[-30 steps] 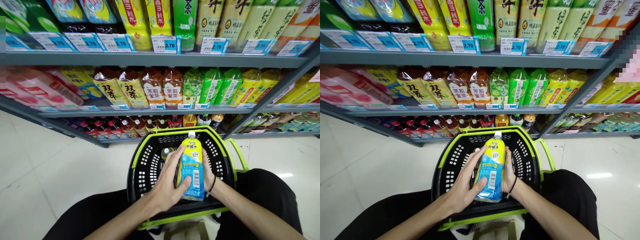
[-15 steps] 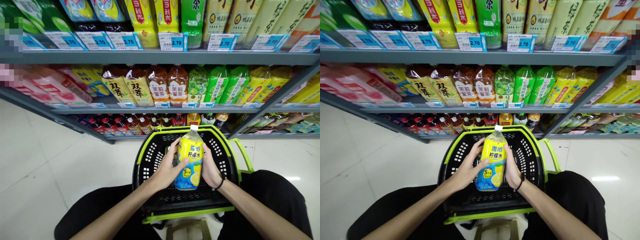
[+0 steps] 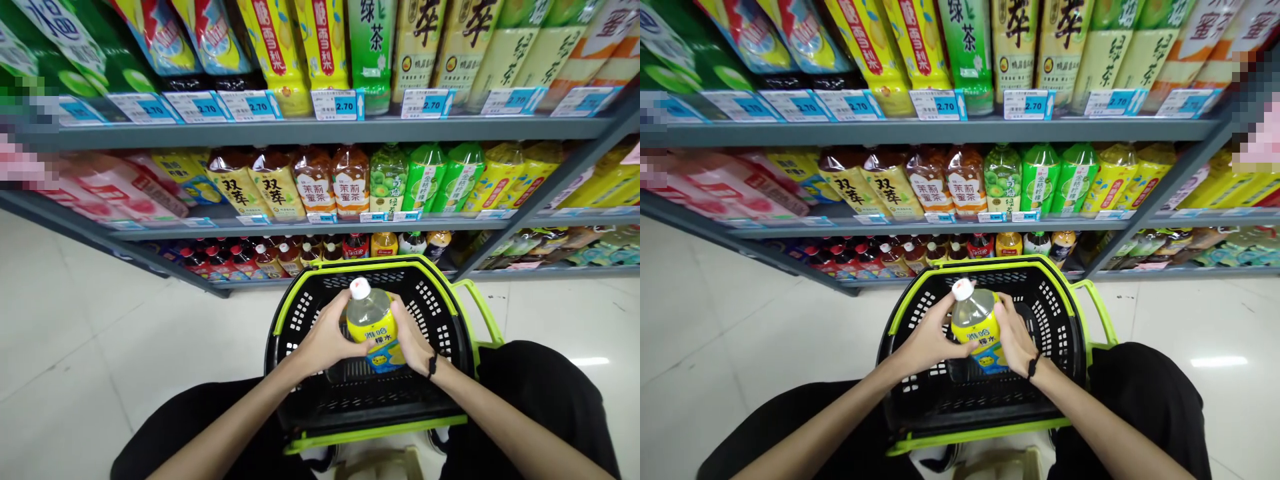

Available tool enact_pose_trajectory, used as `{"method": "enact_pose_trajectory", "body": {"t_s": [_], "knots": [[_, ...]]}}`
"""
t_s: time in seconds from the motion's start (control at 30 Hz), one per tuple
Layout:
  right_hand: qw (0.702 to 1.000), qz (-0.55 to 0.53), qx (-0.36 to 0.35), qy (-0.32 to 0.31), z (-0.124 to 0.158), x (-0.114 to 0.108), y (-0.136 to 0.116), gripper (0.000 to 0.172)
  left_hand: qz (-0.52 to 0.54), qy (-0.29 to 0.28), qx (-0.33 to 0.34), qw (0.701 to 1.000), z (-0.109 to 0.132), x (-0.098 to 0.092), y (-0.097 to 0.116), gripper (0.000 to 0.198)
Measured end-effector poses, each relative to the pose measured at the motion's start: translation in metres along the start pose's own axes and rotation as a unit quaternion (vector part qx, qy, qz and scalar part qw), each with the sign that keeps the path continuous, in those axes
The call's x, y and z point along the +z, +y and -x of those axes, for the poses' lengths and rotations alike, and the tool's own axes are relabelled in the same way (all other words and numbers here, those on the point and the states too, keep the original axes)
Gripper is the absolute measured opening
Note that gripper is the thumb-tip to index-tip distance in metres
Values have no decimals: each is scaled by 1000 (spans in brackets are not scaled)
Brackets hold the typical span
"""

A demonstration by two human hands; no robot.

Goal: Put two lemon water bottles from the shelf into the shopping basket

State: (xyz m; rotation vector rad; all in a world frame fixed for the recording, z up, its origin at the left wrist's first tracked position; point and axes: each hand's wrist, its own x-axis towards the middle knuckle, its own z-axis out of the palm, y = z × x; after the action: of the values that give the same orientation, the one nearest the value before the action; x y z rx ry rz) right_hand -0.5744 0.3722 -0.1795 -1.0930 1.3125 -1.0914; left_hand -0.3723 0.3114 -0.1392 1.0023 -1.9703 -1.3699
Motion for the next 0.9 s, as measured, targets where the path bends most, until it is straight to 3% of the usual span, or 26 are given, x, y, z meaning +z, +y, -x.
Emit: {"method": "enact_pose_trajectory", "body": {"t_s": [0.1, 0.2, 0.33, 0.47, 0.6, 0.73, 0.9], "knots": [[992, 121, 2, -26, 3, -5, -3, 81, -32, -18, -6, 999, 0, 1, -8, 86], [972, 226, -2, -69, 0, -7, -10, 71, -21, -23, -29, 999, 1, 6, -19, 80], [894, 428, 55, -123, -10, -10, -15, 66, -20, -24, -46, 998, -1, 20, -42, 80], [865, 478, 87, -127, -20, -19, -13, 56, -165, -24, -18, 986, -8, 41, -73, 77], [844, 501, 126, -143, -27, -38, -9, 47, -240, -66, -37, 968, -25, 61, -114, 78], [847, 482, 159, -160, -33, -53, -6, 44, -284, -98, -66, 952, -46, 73, -155, 77], [911, 372, 123, -129, -45, -50, -3, 54, -354, -112, -82, 925, -72, 73, -182, 76]]}}
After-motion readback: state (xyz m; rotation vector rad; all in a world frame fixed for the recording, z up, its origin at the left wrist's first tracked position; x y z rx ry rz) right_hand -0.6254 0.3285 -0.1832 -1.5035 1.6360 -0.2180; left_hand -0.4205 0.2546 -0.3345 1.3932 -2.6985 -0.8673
